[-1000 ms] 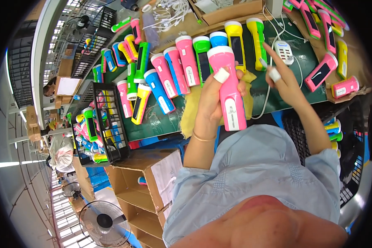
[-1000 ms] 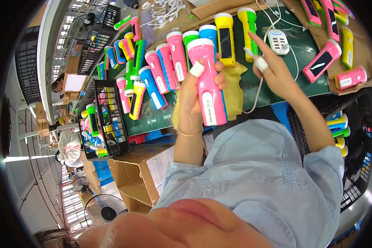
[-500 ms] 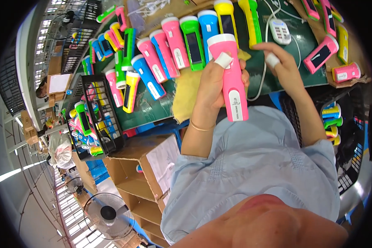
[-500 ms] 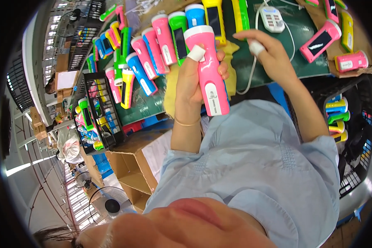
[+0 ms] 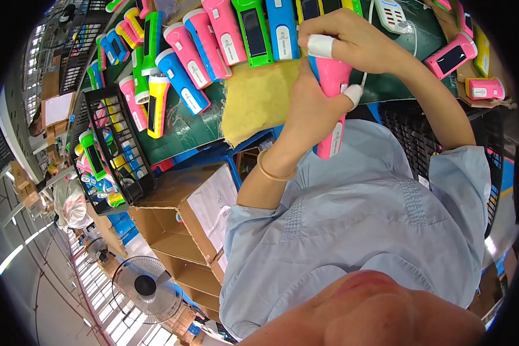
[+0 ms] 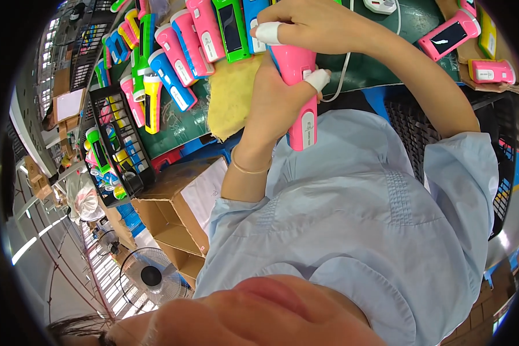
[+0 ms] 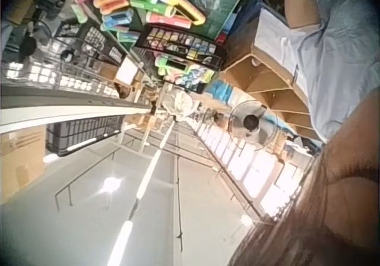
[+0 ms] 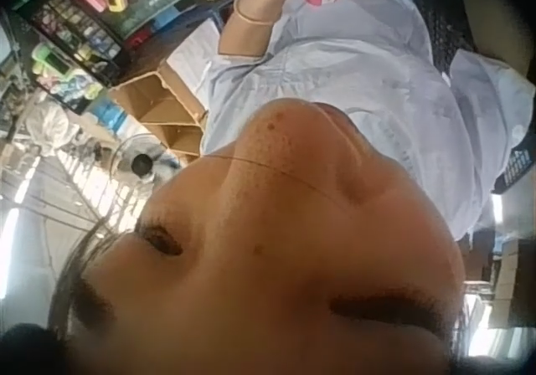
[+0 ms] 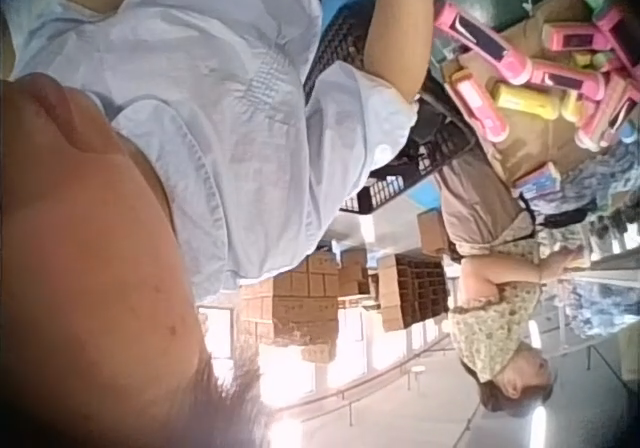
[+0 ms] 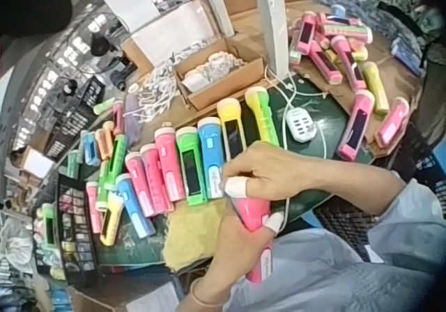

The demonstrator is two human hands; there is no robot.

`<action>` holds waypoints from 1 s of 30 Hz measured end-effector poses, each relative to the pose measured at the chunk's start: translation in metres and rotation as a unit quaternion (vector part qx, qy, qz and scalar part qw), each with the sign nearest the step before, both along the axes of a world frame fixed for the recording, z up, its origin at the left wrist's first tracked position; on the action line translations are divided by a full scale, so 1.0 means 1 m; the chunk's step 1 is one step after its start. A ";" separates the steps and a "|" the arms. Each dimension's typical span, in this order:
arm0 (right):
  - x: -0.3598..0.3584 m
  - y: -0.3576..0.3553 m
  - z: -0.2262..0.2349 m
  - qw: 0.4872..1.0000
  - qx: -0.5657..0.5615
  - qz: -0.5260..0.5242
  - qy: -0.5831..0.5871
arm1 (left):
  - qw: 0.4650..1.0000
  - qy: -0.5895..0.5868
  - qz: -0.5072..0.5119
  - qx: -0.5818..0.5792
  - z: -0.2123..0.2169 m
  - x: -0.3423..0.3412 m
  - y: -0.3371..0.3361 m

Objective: Inspecting and testing handheld flashlights on an assembly line by plugging them into a power source.

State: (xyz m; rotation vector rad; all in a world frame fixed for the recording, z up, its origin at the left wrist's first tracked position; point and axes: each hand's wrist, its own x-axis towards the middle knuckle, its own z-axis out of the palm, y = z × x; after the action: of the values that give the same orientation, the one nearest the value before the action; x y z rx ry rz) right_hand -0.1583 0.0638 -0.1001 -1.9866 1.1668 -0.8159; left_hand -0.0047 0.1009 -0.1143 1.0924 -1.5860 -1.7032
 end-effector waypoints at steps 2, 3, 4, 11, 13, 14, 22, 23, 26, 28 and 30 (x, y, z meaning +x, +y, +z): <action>-0.002 0.000 -0.009 0.998 -0.024 0.033 -0.046 | 0.999 -0.006 -0.025 0.034 0.001 0.001 0.000; -0.003 0.000 -0.013 0.996 -0.014 0.044 -0.075 | 0.999 -0.005 -0.024 0.037 0.000 0.001 -0.001; -0.003 0.000 -0.017 0.993 -0.004 0.054 -0.105 | 0.998 0.012 -0.028 0.062 -0.003 0.001 -0.002; -0.009 -0.002 -0.026 0.987 -0.018 0.098 -0.128 | 0.980 0.061 -0.052 0.184 0.006 0.002 0.000; -0.009 0.004 -0.018 0.972 0.037 0.103 -0.206 | 0.965 0.108 -0.060 0.232 0.016 0.004 0.004; -0.008 0.003 -0.018 0.973 0.038 0.104 -0.205 | 0.945 0.154 -0.068 0.280 0.017 0.004 0.004; -0.001 -0.002 -0.014 0.993 -0.006 0.094 -0.075 | 0.984 0.042 -0.079 0.155 0.004 0.010 -0.006; 0.000 -0.001 -0.015 0.994 -0.003 0.086 -0.061 | 0.987 0.005 -0.079 0.140 0.003 0.010 -0.006; 0.001 0.000 -0.016 0.996 0.002 0.081 -0.040 | 0.990 -0.032 -0.070 0.115 -0.002 0.010 -0.002; 0.000 0.002 -0.016 0.996 0.003 0.082 -0.031 | 0.992 -0.032 -0.063 0.103 -0.003 0.010 -0.002; 0.000 0.003 -0.019 0.998 -0.030 0.053 0.026 | 0.991 -0.069 -0.070 0.086 -0.003 0.010 -0.002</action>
State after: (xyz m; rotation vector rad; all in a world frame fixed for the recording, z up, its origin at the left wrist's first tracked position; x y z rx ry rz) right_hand -0.1582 0.0670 -0.1194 -2.1116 1.0669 -0.7556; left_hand 0.0055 0.0988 -0.1177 1.2311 -1.6589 -1.9231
